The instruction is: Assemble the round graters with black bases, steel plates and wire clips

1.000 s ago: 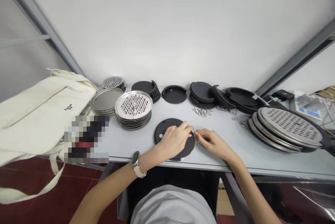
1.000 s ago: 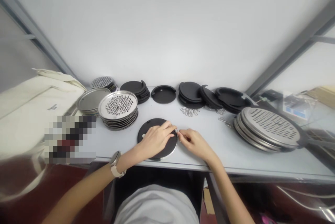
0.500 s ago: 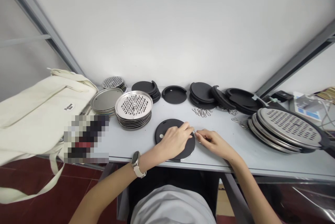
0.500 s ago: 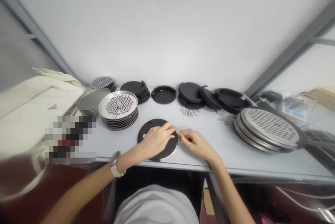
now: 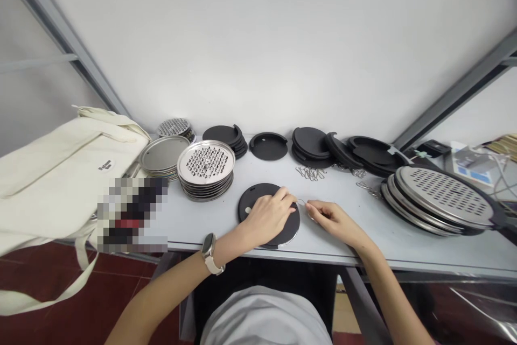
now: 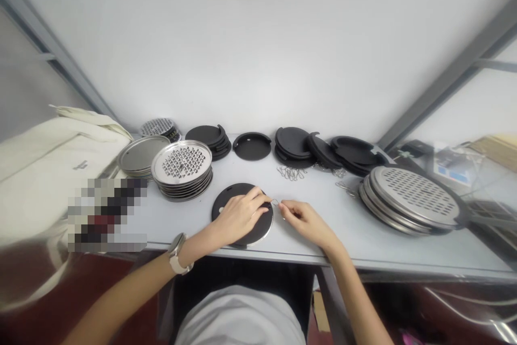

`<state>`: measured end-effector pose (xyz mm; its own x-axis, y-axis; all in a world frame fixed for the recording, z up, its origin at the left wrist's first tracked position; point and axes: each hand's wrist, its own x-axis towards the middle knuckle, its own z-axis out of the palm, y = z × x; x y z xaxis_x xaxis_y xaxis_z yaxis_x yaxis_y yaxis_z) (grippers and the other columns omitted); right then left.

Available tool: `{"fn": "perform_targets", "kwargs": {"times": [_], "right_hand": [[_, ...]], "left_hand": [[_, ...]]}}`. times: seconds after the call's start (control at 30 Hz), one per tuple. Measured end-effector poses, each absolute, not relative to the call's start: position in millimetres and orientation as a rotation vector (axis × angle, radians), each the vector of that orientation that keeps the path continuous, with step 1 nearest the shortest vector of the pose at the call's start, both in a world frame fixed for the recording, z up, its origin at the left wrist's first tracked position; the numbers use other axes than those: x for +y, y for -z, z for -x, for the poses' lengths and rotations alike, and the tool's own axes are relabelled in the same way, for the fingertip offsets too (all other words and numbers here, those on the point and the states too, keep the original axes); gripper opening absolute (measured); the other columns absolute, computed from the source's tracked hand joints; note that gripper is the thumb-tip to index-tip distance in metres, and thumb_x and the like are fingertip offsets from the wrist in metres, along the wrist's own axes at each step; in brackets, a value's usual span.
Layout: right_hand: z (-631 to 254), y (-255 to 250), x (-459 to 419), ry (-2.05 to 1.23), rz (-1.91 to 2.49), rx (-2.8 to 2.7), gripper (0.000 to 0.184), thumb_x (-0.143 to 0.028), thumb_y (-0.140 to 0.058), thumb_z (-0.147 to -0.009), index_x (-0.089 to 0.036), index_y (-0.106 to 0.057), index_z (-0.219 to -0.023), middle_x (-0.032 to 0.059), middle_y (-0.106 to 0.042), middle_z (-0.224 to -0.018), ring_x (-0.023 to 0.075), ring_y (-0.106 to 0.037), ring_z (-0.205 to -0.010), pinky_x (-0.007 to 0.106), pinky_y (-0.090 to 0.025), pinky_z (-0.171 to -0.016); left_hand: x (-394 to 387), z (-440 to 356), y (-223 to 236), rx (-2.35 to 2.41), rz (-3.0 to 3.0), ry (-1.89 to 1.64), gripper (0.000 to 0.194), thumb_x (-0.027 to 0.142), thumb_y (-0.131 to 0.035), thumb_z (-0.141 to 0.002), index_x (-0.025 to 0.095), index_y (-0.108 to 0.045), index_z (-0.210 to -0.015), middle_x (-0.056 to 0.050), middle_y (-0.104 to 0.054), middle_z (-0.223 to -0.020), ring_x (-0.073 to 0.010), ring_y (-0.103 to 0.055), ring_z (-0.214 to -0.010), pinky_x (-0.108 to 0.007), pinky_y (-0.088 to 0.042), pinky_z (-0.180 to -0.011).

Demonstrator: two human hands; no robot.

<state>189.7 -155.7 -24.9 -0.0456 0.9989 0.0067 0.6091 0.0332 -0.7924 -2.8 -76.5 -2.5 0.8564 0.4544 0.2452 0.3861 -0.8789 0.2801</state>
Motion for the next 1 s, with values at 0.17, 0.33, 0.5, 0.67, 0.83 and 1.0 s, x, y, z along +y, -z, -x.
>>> {"fn": "perform_targets", "kwargs": {"times": [0.17,0.33,0.5,0.67,0.83,1.0], "right_hand": [[-178.0,26.5,-152.3,-0.7,1.666,-1.793,0.039,-0.041,-0.032,-0.096,-0.02,-0.031,-0.064,-0.0041,-0.034,-0.06,0.0121,-0.036,-0.058,0.026,-0.031,-0.057],[-174.9,25.4,-151.6,-0.635,1.677,-1.873,0.037,-0.037,-0.031,-0.097,-0.02,-0.033,-0.064,-0.0037,-0.037,-0.058,0.0142,-0.041,-0.061,0.028,-0.034,-0.065],[-177.4,24.3,-151.9,-0.656,1.66,-1.891,0.036,-0.035,-0.032,-0.096,-0.02,-0.035,-0.064,-0.0036,-0.037,-0.057,0.0148,-0.04,-0.06,0.028,-0.035,-0.064],[-176.9,24.7,-152.1,-0.646,1.651,-1.878,0.036,-0.035,-0.033,-0.095,-0.02,-0.034,-0.063,-0.0032,-0.037,-0.056,0.0147,-0.039,-0.059,0.029,-0.036,-0.063],[-176.4,23.9,-152.5,-0.647,1.659,-1.873,0.037,-0.037,-0.032,-0.095,-0.02,-0.036,-0.062,-0.0028,-0.038,-0.055,0.0149,-0.04,-0.059,0.029,-0.037,-0.062],[-177.1,24.9,-152.1,-0.641,1.658,-1.872,0.038,-0.038,-0.033,-0.096,-0.02,-0.036,-0.063,-0.0031,-0.037,-0.056,0.0147,-0.04,-0.059,0.028,-0.035,-0.062]], "left_hand": [[-77.2,2.2,3.4,0.707,-2.765,-0.458,0.019,0.03,-0.042,-0.095,0.019,-0.046,-0.109,-0.003,-0.055,-0.106,-0.0178,-0.061,-0.083,-0.03,-0.049,-0.072],[-77.4,1.8,3.1,0.724,-2.806,-0.417,0.029,0.03,-0.039,-0.096,0.022,-0.043,-0.123,-0.005,-0.053,-0.109,-0.0177,-0.061,-0.084,-0.031,-0.05,-0.073],[-77.8,2.9,1.8,0.706,-2.817,-0.412,0.03,0.03,-0.035,-0.097,0.023,-0.046,-0.123,-0.004,-0.052,-0.107,-0.0164,-0.061,-0.08,-0.03,-0.05,-0.072],[-77.8,3.1,0.7,0.685,-2.809,-0.412,0.029,0.029,-0.034,-0.097,0.022,-0.047,-0.122,-0.005,-0.052,-0.106,-0.0169,-0.061,-0.082,-0.03,-0.05,-0.073],[-77.5,2.5,0.6,0.662,-2.804,-0.408,0.028,0.027,-0.035,-0.097,0.021,-0.048,-0.121,-0.005,-0.052,-0.105,-0.0168,-0.061,-0.083,-0.03,-0.049,-0.074],[-77.6,2.4,-0.1,0.64,-2.806,-0.415,0.028,0.025,-0.034,-0.097,0.02,-0.048,-0.12,-0.005,-0.052,-0.105,-0.0167,-0.061,-0.083,-0.029,-0.049,-0.073]]}}
